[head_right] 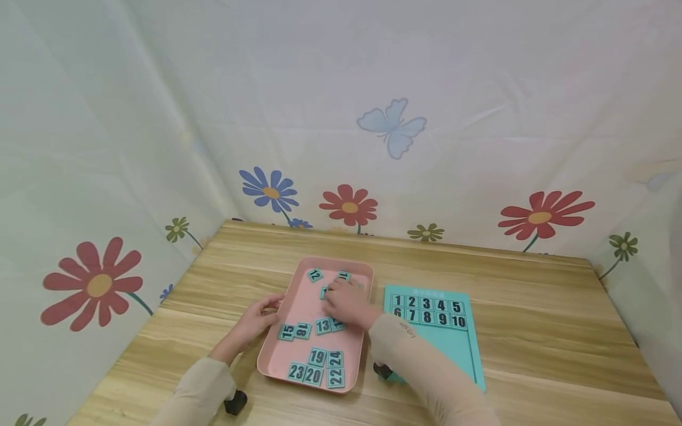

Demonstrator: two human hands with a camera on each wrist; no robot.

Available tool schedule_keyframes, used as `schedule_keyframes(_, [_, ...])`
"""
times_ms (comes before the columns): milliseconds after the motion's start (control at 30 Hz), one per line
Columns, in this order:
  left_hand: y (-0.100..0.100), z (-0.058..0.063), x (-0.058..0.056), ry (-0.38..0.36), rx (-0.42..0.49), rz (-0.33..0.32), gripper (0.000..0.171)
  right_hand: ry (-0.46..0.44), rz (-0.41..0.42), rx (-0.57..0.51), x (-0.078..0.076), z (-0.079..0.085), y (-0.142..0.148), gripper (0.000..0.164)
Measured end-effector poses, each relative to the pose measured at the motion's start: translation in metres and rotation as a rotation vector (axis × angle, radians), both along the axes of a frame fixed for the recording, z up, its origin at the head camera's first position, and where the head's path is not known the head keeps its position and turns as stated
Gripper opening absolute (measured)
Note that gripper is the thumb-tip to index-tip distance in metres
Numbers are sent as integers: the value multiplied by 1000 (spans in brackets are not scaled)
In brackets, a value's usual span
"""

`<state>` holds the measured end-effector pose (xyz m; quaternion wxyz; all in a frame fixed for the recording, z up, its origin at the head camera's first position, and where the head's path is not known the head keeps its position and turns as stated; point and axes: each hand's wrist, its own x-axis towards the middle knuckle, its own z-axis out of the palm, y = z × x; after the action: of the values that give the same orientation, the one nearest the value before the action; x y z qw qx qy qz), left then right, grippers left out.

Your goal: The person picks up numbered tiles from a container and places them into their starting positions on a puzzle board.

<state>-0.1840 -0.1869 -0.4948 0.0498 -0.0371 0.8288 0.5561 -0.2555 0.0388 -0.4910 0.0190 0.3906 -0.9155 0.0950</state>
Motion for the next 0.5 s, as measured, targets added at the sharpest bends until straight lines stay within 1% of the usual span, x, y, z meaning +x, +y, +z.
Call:
schedule_keyframes(33, [0,0,0,-9,-3,3,47,17,1,-10,0,0,-1,29])
schedule_keyframes(67, [-1,-4,-2,-4,-11,0,46,29,-1,-24,1,-1,-1,26])
schedule_keyframes(100, [-2,-8,-4,-8,-17,6,46,29,-11,-39,1,-1,-2,25])
schedule_keyframes(167, [-2,-9,-4,-12,-15,11,46,23,-48,-68,1,-2,-3,27])
schedule_keyframes(233, [-2,-10,-4,-14,-13,14,46,17,-94,-93,0,-4,-5,29])
schedule_keyframes(300, [-2,-9,-4,-14,-7,18,47,30,-133,-111,-2,-8,-7,30])
schedule_keyframes(433, [-2,-9,-4,-10,-6,14,47,60,-175,-122,-3,-13,-9,26])
schedule_keyframes(500, [-1,-9,-4,-7,-7,11,47,44,-193,-133,-4,-14,-10,24])
